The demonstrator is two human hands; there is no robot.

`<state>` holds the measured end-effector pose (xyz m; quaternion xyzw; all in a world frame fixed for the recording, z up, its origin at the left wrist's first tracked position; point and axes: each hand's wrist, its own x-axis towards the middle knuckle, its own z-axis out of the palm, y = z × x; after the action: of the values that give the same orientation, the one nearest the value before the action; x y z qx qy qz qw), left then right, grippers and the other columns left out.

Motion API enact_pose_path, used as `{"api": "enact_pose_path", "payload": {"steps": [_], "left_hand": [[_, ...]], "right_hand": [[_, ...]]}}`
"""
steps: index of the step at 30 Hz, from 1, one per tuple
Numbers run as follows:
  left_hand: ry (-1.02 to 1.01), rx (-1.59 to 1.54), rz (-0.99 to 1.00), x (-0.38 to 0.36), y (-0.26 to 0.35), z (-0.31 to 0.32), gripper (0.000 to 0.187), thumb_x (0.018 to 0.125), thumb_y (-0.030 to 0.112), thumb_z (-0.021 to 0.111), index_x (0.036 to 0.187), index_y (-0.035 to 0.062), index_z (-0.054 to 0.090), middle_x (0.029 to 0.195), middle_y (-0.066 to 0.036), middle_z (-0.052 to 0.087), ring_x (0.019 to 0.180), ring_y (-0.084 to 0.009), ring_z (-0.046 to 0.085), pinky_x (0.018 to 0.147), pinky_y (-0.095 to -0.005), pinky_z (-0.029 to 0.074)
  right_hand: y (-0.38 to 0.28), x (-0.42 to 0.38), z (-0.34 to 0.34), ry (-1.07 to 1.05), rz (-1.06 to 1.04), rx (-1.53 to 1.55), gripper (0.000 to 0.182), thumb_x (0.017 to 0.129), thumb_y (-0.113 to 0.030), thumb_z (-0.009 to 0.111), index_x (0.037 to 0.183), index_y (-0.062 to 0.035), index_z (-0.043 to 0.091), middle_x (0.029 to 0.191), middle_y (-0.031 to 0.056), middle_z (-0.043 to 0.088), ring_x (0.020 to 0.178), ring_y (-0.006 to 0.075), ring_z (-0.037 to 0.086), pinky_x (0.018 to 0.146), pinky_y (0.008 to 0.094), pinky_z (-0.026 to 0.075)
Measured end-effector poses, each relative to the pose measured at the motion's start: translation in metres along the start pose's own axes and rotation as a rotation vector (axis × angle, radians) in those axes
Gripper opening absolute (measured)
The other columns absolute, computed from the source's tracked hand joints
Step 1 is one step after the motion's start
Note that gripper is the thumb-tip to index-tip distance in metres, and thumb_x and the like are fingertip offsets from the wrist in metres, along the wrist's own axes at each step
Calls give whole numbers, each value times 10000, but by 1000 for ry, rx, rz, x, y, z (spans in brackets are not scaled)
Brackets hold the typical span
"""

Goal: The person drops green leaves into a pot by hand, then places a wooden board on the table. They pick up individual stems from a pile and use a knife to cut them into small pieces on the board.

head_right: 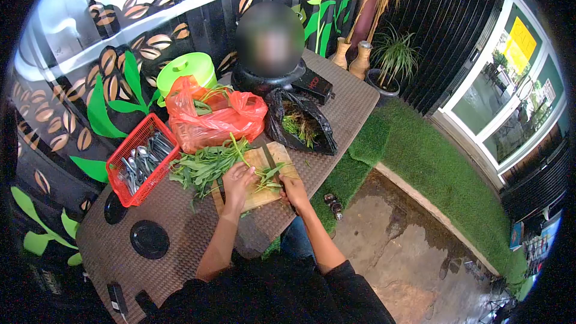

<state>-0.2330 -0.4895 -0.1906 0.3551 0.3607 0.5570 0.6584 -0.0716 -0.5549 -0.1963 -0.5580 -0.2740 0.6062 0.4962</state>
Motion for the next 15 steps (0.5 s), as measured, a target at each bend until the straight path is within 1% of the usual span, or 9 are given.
{"api": "enact_pose_path", "payload": {"steps": [3, 4, 5, 7, 8, 9, 12, 13, 15], "left_hand": [[1, 58, 20, 1, -4, -1, 267, 786, -30, 684, 1036, -47, 593, 891, -67, 622, 819, -126, 606, 687, -242, 527], [-21, 77, 52, 3, -8, -3, 265, 789, -26, 682, 1038, -50, 592, 891, -69, 622, 818, -125, 606, 682, -244, 528], [-42, 97, 85, 4, -12, -5, 264, 792, -23, 680, 1039, -53, 590, 892, -71, 622, 816, -125, 605, 677, -246, 528], [-26, 111, 75, 4, -14, -5, 267, 794, -24, 677, 1044, -52, 589, 891, -71, 622, 820, -123, 604, 681, -243, 526], [-13, 125, 65, 3, -16, -5, 270, 795, -26, 674, 1050, -51, 588, 891, -72, 622, 823, -121, 602, 686, -240, 524], [-15, 123, 63, 3, -17, -4, 270, 795, -26, 674, 1050, -51, 588, 891, -72, 622, 823, -121, 602, 686, -240, 524], [-30, 100, 24, 3, -19, -2, 276, 796, -25, 672, 1055, -59, 583, 892, -75, 624, 800, -118, 600, 674, -232, 517], [-20, 80, 2, 2, -19, -1, 275, 799, -26, 669, 1059, -58, 582, 891, -74, 627, 785, -118, 600, 659, -230, 511], [-4, 60, -19, 1, -17, -2, 275, 802, -27, 666, 1062, -57, 581, 891, -74, 629, 769, -119, 601, 644, -228, 506]], "right_hand": [[-10, -7, -6, 66, -27, 89, 293, 958, -306, 462, 771, -80, 451, 540, 1, 396, 401, 82, 343, 378, 229, 289], [-16, -13, -8, 73, -14, 220, 254, 966, -293, 437, 838, -73, 453, 535, 8, 393, 397, 84, 339, 378, 230, 288], [-21, -18, -7, 73, -13, 220, 254, 966, -293, 437, 838, -73, 453, 535, 8, 393, 397, 84, 339, 378, 230, 288], [-31, -30, -5, 50, -288, 351, 228, 970, -280, 410, 932, -71, 493, 544, 10, 419, 405, 75, 355, 377, 227, 287], [-34, -37, -3, -2, -330, 330, 231, 973, -258, 390, 1025, -64, 505, 555, 11, 429, 421, 74, 359, 398, 225, 290], [-32, -38, -4, 2, -330, 330, 231, 973, -258, 390, 1025, -64, 505, 555, 11, 429, 421, 74, 359, 398, 225, 290], [-20, -38, 0, -124, -327, -132, 293, 962, -220, 438, 1176, -39, 523, 585, -5, 455, 471, 66, 390, 442, 224, 297], [-17, -37, 3, -143, -358, -165, 254, 955, -199, 426, 1081, -24, 560, 558, 13, 454, 459, 82, 401, 429, 224, 292], [-7, -34, 6, -92, -340, -140, 272, 954, -198, 422, 1110, -21, 557, 564, 19, 470, 466, 81, 414, 434, 219, 306]]}}
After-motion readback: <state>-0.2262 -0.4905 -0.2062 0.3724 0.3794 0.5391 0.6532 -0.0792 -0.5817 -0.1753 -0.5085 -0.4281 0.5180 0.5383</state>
